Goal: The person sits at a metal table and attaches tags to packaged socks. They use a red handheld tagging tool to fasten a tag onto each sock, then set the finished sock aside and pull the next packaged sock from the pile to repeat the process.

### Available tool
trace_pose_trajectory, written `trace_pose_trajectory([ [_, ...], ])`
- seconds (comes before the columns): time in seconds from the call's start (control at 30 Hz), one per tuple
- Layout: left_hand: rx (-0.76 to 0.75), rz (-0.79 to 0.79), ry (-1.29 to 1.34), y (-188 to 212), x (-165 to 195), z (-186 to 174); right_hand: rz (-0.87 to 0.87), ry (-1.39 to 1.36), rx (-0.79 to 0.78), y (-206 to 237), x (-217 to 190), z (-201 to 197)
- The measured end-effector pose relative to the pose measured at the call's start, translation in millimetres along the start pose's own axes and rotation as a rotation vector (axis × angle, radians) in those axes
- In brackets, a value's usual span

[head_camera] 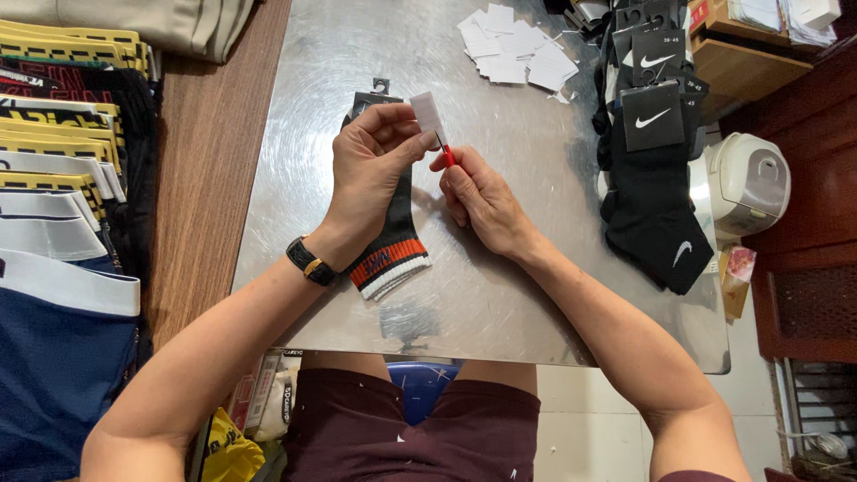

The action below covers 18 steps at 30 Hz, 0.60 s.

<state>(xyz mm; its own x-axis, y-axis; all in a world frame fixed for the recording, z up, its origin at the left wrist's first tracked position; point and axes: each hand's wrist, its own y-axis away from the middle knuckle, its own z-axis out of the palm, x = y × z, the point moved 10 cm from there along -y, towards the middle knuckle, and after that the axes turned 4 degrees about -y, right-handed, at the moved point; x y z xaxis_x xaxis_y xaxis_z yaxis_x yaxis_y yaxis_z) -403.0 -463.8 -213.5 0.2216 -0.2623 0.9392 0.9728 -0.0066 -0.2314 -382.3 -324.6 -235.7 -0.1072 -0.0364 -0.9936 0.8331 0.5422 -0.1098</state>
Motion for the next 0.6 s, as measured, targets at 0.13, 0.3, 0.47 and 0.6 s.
trace_pose_trajectory([
  [0.13,-0.008,-0.006,-0.045,1.3,1.2,0.9,0.005,0.036,0.002,-0.1,-0.5,-0.9],
  [0.3,-0.012,-0.018,-0.024,1.7,-0.2,1.6,0.015,0.036,0.014,-0.4,0.7,-2.4],
  [0.47,-0.005,-0.017,-0.022,0.9,-1.8,1.2,0.017,0.008,0.014,-0.7,2.6,-3.1],
  [0.6,-0.011,-0.023,0.002,1.3,-3.0,1.4,0.012,0.0,0.007,-0.1,3.7,-3.1],
])
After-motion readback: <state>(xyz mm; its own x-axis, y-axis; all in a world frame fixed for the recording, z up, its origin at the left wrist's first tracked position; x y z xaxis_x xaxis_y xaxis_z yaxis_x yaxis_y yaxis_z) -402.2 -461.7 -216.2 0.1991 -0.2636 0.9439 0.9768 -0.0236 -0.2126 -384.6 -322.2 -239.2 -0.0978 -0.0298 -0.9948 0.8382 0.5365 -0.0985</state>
